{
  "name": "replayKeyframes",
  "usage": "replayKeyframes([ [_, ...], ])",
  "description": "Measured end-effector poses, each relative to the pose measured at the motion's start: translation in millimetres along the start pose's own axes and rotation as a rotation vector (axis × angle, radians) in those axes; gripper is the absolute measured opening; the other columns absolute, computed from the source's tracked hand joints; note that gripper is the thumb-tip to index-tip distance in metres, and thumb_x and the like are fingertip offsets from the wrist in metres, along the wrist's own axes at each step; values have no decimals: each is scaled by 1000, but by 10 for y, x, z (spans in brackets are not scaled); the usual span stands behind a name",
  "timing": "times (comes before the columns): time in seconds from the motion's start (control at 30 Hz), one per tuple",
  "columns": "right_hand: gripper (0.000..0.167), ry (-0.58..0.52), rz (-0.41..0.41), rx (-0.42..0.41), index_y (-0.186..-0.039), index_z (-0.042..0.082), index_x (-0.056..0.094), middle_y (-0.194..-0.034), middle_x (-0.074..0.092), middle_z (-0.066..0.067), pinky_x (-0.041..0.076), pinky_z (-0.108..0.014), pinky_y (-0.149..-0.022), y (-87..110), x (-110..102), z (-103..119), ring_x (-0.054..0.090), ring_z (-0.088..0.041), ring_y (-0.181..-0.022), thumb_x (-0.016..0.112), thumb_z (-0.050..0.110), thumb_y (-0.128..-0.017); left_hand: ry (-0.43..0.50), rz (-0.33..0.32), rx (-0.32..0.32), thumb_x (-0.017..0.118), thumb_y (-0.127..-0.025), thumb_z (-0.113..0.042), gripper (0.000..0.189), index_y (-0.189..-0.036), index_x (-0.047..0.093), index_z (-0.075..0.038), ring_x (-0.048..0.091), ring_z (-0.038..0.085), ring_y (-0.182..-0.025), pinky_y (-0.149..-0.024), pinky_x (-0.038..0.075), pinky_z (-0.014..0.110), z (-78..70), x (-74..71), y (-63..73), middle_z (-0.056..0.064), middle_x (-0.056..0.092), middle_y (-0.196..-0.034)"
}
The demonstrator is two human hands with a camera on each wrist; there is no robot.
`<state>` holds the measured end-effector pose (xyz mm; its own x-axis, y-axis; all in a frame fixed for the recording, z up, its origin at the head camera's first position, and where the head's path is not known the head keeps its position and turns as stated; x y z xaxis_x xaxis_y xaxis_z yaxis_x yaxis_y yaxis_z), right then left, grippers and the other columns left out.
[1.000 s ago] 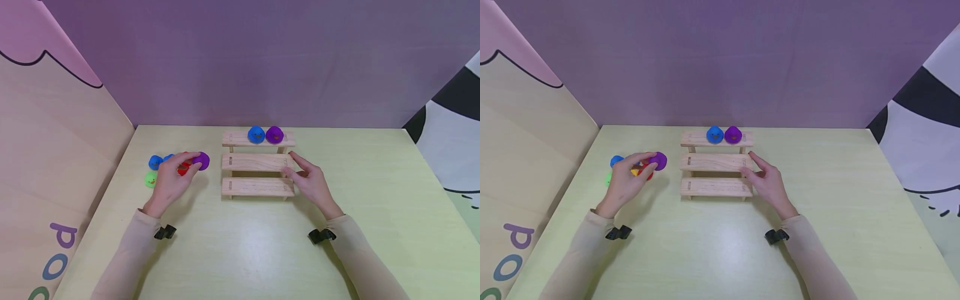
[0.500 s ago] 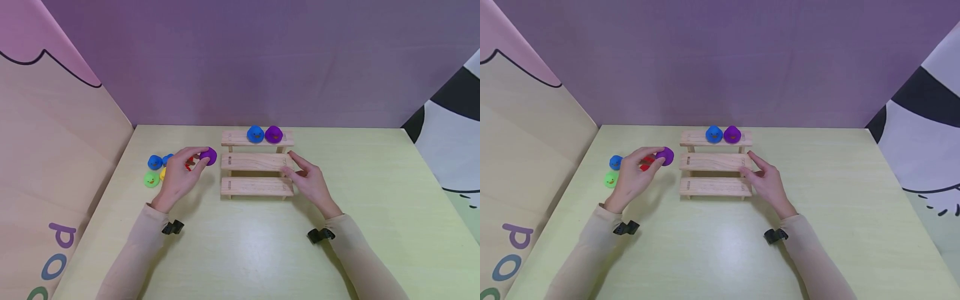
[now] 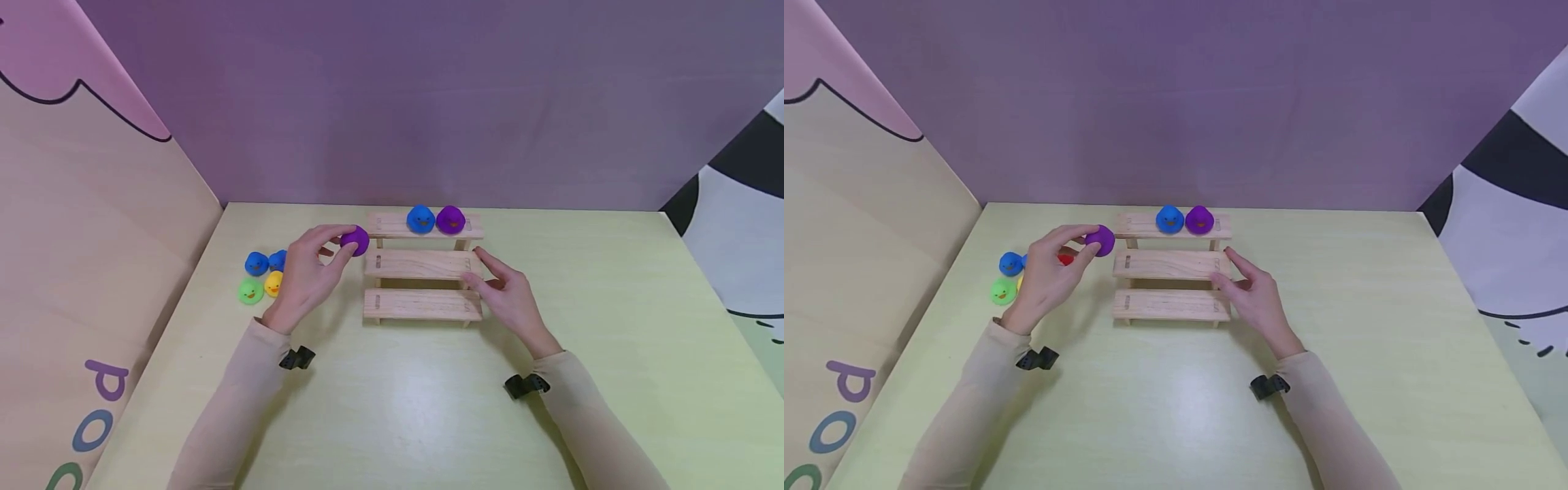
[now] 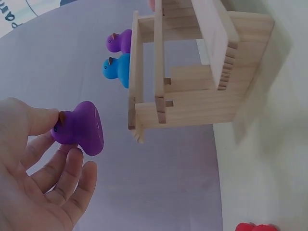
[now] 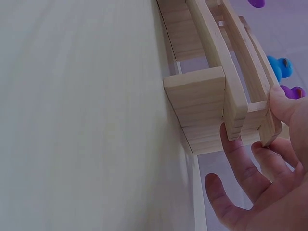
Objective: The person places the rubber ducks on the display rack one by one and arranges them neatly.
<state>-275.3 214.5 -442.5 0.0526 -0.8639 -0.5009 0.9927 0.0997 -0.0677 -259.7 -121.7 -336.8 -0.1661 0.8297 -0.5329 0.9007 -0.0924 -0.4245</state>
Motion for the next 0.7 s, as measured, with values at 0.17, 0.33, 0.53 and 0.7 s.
replayKeyframes([
  [0.17, 69, -8, 7, 0, -163, 18, 45, -169, 42, -13, 55, -20, -64, -5, -5, -6, 75, -39, -106, 70, 42, -104, -11, 21, 8, 74, -101, -20, 32, -133, 75, -11, 67, 26, -112, -91, 59, 42, -68, 65, -77, 8, 75, -125],
  [0.33, 68, -4, 11, -5, -163, 19, 45, -169, 42, -13, 53, -21, -61, -10, -14, -23, 76, -36, -104, 70, 41, -104, -18, 43, 17, 73, -103, -22, 34, -135, 73, -11, 67, 26, -115, -94, 60, 45, -133, 143, -153, 8, 74, -130],
  [0.53, 69, -11, 20, 2, -164, 20, 44, -170, 40, -13, 53, -21, -62, -4, -24, -26, 75, -41, -109, 69, 42, -104, -6, 52, 2, 74, -102, -22, 35, -136, 73, -14, 67, 24, -114, -92, 60, 42, -162, 228, -264, 7, 74, -131],
  [0.7, 69, -7, 11, -3, -164, 19, 44, -170, 40, -14, 54, -20, -62, -17, -45, -27, 75, -43, -109, 69, 42, -104, -16, 73, -29, 73, -102, -24, 37, -138, 72, -14, 67, 27, -117, -94, 60, 43, -147, 317, -376, 8, 73, -133],
])
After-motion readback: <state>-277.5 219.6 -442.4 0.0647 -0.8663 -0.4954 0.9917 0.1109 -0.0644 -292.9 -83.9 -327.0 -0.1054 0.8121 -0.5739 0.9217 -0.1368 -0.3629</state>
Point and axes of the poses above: each hand's wrist, its own y-axis away from the middle knuckle, its own x-axis out of the palm, z = x × y, the point moved 10 cm from there along -y, towards the middle knuckle
